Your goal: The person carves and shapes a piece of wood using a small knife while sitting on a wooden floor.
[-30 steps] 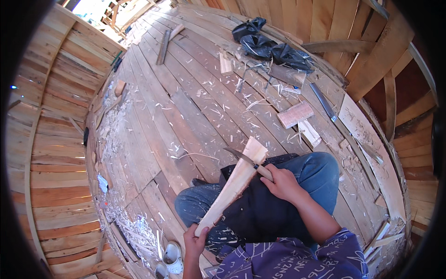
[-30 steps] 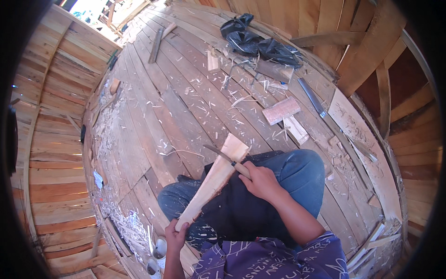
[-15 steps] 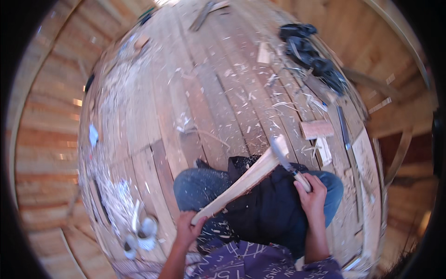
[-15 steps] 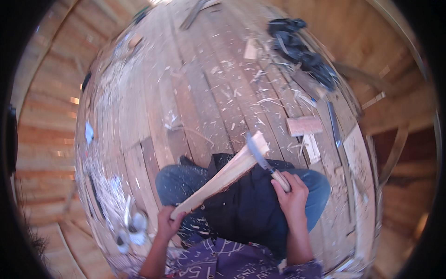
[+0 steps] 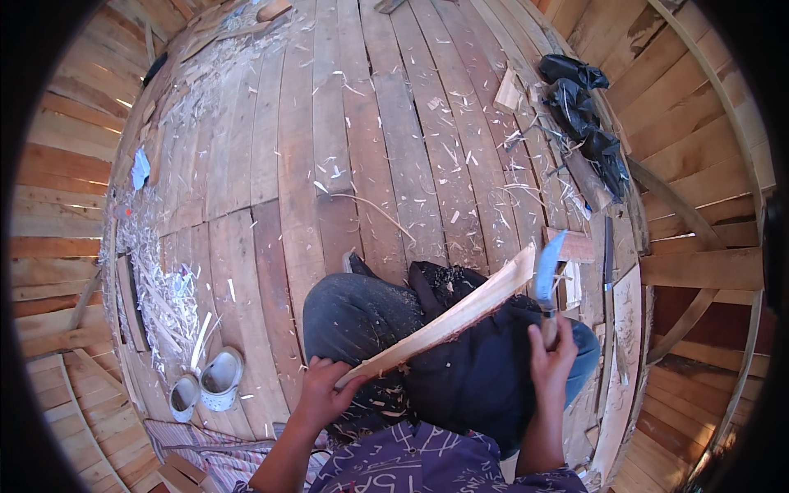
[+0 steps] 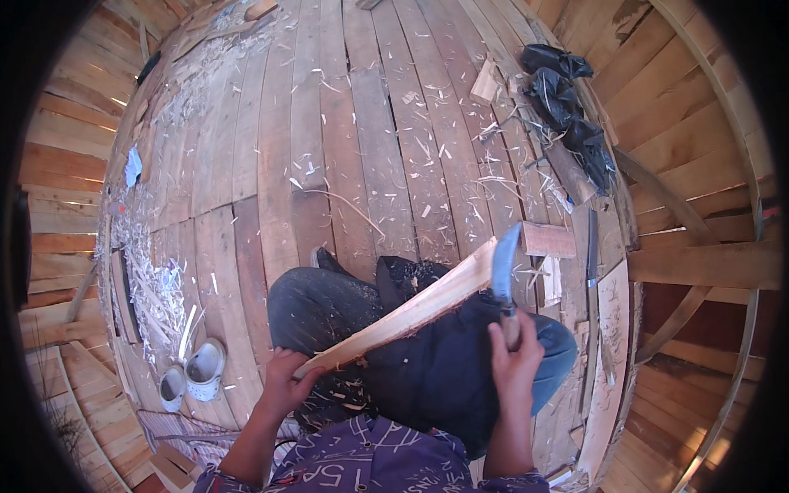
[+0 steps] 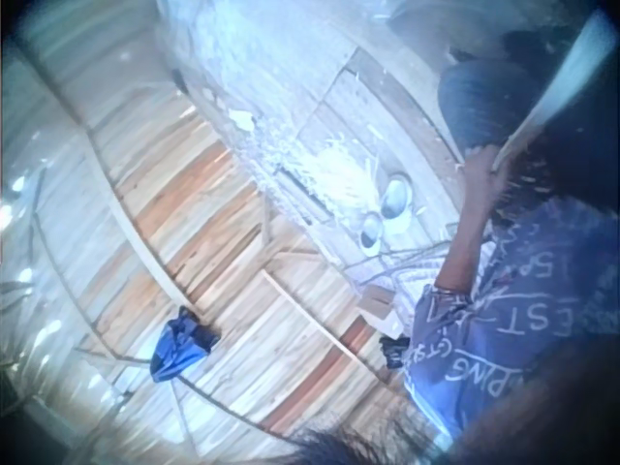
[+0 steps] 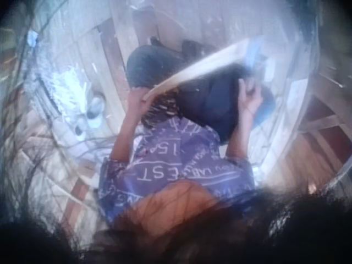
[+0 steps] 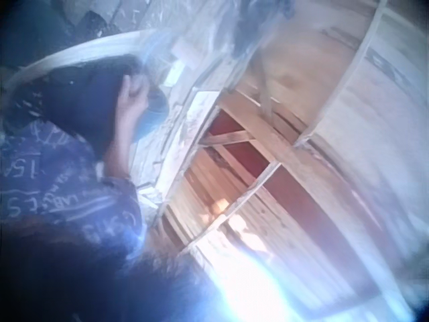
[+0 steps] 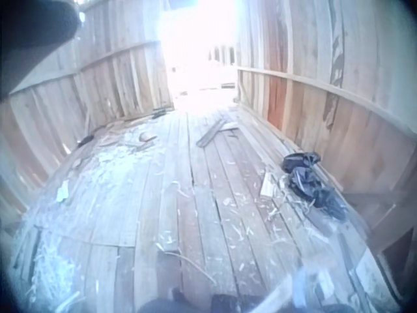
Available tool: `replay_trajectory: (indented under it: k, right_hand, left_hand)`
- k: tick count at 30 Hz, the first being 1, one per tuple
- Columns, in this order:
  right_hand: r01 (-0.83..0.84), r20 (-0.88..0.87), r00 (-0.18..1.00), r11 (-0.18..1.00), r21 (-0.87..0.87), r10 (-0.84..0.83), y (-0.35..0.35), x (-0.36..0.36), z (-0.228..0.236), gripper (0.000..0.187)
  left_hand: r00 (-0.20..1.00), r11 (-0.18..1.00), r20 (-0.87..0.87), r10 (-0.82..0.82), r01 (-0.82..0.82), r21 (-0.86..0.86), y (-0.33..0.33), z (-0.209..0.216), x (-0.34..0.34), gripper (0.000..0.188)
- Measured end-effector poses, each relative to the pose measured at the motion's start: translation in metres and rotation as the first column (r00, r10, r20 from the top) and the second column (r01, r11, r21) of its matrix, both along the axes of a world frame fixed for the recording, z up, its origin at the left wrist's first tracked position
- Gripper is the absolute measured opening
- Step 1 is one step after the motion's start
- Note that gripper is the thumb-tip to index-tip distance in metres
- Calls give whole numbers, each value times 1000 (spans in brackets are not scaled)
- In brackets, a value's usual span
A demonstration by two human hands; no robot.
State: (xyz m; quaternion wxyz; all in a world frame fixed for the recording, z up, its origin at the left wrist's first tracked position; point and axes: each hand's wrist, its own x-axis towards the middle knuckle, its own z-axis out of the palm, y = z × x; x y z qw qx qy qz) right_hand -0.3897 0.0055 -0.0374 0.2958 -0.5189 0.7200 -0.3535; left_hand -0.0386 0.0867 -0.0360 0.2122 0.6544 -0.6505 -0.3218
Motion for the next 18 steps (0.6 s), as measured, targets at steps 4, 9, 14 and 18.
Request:
replay_trajectory:
  k: [4, 9, 14, 18]
  right_hand:
    - [-368, -8, 930, 929, -47, 368, 19, 26, 10, 40]
    - [19, 98, 995, 998, 55, -25, 10, -1, 12, 43]
    - [-349, 25, 937, 934, 71, 349, 24, 14, 39, 42]
    - [-131, 78, 988, 991, 13, 130, 32, 17, 34, 38]
  left_hand:
    - [999, 998, -35, -4, 2, -58, -1, 0, 0, 21]
    - [996, 993, -86, 1, -11, -115, -1, -1, -1, 18]
    - [996, 981, -39, -76, 68, -183, 2, -5, 2, 17]
    - [997, 969, 0, -72, 70, -237, 6, -8, -1, 20]
